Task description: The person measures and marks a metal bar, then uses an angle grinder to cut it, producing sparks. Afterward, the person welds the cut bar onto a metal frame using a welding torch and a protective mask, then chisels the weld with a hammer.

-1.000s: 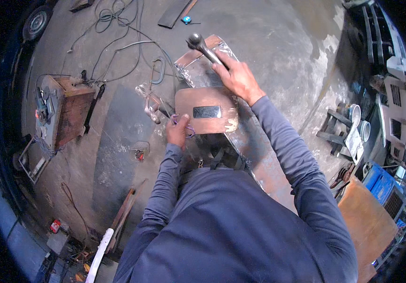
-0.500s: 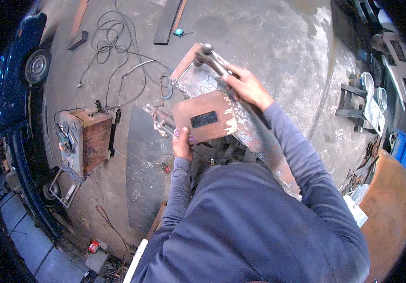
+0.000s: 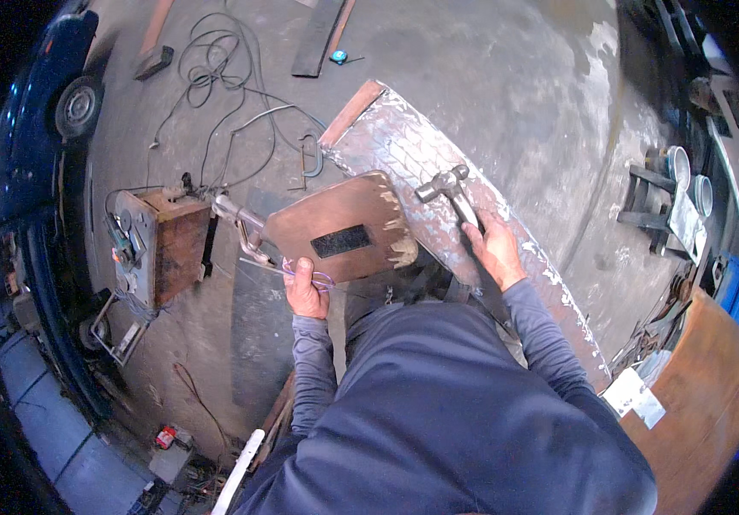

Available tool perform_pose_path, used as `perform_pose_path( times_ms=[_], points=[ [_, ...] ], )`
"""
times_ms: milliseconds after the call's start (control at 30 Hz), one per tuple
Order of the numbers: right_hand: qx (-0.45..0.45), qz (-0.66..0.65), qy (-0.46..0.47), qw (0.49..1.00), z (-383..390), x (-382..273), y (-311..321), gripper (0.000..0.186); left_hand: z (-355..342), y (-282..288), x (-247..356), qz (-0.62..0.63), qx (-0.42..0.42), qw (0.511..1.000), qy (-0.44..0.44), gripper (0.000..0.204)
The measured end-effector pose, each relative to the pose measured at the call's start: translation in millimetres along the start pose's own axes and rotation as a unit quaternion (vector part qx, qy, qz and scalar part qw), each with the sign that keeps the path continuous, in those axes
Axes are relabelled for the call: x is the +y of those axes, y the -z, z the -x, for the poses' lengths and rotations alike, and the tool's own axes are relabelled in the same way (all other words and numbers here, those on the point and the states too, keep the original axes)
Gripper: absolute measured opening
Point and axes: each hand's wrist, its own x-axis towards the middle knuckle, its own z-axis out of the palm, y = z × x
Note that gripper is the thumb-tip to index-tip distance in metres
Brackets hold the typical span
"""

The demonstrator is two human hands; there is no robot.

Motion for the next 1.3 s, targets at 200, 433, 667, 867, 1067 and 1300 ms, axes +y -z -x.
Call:
perform_pose_path(
  times_ms=[200,433,667,867,1067,1300],
  points=[
    [-0.007,-0.016,0.104,0.994,-17,-39,29,0.040,4,-24,27,-0.078,-0.092,0.993,-0.018,0.058],
    [-0.298,-0.153,0.236,0.912,-43,-154,20,0.041,-1,-72,55,-0.106,-0.264,0.949,0.133,0.048],
    [-0.348,-0.569,-0.098,0.739,-59,-137,-41,0.044,-4,-83,38,-0.188,-0.362,0.900,0.153,0.052],
    [-0.063,-0.130,0.241,0.960,-39,-102,-16,0.036,29,-13,51,-0.101,-0.185,0.971,0.113,0.054],
    [-0.219,-0.353,-0.070,0.907,-19,-86,5,0.043,1,66,101,-0.649,0.024,0.598,-0.470,0.034],
    [-0.186,-0.324,-0.080,0.924,-9,-84,-16,0.054,-31,11,130,0.063,0.159,0.954,-0.245,0.031]
  ],
)
